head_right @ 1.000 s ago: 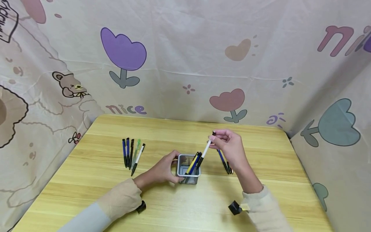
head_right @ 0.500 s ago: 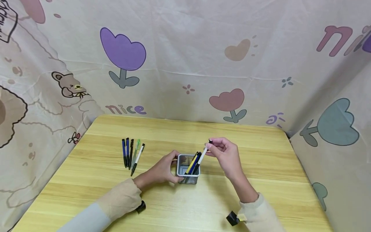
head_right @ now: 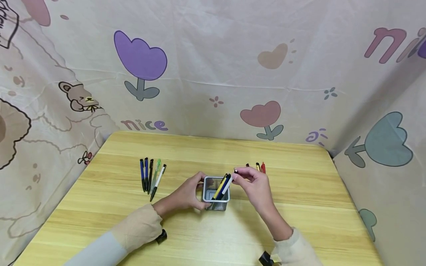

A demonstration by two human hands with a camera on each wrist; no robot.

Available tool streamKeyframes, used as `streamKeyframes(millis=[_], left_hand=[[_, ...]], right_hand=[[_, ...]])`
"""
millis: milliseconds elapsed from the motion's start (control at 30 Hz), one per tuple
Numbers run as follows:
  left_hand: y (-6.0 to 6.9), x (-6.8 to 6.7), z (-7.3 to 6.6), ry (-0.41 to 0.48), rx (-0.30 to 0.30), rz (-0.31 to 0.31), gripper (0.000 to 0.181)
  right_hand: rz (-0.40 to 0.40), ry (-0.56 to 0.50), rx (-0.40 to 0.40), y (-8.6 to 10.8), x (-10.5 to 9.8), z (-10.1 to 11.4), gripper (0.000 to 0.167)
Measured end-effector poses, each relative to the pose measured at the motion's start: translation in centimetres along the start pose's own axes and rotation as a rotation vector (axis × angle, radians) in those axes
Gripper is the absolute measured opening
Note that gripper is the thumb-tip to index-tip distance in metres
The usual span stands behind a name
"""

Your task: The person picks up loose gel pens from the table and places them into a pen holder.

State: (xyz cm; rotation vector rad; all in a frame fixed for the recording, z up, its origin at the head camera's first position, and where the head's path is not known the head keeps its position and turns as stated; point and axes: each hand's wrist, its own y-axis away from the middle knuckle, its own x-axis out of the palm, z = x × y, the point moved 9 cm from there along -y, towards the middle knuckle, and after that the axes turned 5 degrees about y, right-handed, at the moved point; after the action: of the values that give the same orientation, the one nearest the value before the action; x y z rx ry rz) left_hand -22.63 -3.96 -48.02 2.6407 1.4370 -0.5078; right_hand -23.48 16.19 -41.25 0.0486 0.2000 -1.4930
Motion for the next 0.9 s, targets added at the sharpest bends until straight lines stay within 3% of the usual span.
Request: streamKeyframes(millis=[433, 667, 900], left_hand=[[-0.1, 0.1, -0.1, 0.010, 0.005, 0.007, 0.069], [-0.2, -0.1, -0.2, -0.020, 0.012, -0.006, 0.069], [-0.1, 0.0, -0.1, 0.009, 0.010, 0.001, 0.068]], right_hand=[[-0.035, 0.227, -0.066, 1.0, 0.8, -0.7, 0.022], [-0.047, 0.292, -0.099, 1.1, 0.9, -0.5, 0.022], [-0.022, 0.300, -0.064, 0.6, 0.9, -0.9, 0.024]])
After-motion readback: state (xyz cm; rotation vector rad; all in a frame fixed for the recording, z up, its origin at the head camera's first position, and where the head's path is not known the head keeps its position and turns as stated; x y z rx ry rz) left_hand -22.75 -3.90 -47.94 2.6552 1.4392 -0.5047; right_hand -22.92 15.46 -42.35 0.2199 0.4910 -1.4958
